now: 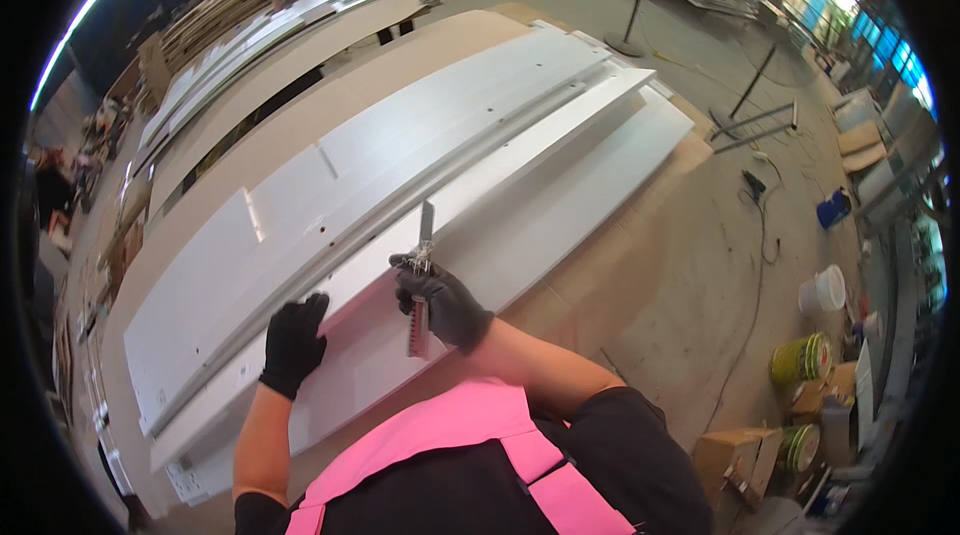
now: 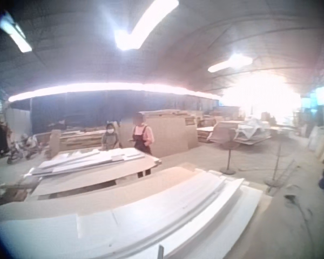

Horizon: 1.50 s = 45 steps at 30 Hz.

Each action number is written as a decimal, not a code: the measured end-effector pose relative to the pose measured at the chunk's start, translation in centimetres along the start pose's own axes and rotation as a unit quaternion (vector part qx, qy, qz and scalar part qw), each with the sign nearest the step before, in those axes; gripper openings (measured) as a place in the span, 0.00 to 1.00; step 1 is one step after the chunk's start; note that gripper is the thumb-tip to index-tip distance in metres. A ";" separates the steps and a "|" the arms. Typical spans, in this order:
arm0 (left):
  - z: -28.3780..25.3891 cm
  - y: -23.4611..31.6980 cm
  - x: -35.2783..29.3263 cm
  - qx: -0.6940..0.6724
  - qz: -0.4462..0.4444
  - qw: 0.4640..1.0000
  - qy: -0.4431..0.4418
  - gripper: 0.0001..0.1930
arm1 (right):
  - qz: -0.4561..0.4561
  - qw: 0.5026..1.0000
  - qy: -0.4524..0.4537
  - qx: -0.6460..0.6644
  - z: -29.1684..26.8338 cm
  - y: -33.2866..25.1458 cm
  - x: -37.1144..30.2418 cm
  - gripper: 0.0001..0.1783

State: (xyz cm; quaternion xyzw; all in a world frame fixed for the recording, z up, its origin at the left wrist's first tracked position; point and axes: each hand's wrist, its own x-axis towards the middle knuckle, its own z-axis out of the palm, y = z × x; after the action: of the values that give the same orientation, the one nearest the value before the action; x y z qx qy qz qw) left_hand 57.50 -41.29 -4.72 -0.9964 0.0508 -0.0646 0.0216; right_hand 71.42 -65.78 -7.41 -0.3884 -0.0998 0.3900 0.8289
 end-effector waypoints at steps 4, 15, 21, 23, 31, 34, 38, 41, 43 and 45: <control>-1.0 2.8 -3.1 -0.042 0.035 0.998 0.009 0.31 | -0.037 0.987 0.021 -0.153 -2.6 -4.0 -3.1 0.22; -1.8 7.4 -6.5 -0.110 -0.005 0.993 -0.038 0.38 | -0.016 0.924 0.120 -0.362 -4.5 -4.4 -8.4 0.07; -0.2 6.8 -6.9 -0.145 -0.066 0.986 -0.051 0.51 | 0.000 0.825 0.109 -0.554 -5.2 -7.1 -8.8 0.21; 0.2 6.2 -6.7 -0.170 -0.043 0.984 -0.013 0.50 | -0.016 0.812 0.106 -0.573 -4.8 -7.3 -8.3 0.21; 3.0 -6.8 -3.7 -0.003 -0.141 0.979 0.146 0.35 | -0.011 0.806 -0.005 -0.591 -1.2 -6.3 -6.6 0.17; 3.5 -11.2 -2.6 -0.100 -0.252 0.962 0.022 0.43 | 0.072 0.857 0.013 -0.510 -0.1 -6.5 -7.2 0.20; 4.1 -12.5 -1.6 -0.116 -0.216 0.969 0.021 0.36 | 0.067 0.810 0.044 -0.581 0.5 -6.7 -6.0 0.20; 4.2 -10.0 -2.1 -0.150 -0.180 0.970 0.067 0.34 | 0.053 0.852 0.054 -0.518 0.2 -6.1 -5.4 0.20; 4.3 -7.8 -3.0 -0.189 -0.170 0.964 0.079 0.31 | 0.048 0.856 0.065 -0.510 -0.3 -5.9 -5.0 0.21; 3.9 -6.1 -4.0 -0.221 -0.170 0.958 0.068 0.29 | 0.023 0.846 0.078 -0.527 -0.8 -5.8 -4.4 0.23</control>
State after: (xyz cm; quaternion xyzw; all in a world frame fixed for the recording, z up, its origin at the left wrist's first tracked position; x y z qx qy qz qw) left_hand 54.65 -34.71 -8.75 -0.9634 -0.1053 -0.1219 -0.2144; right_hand 72.11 -71.66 -3.17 -0.7982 -0.2161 0.2662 0.4953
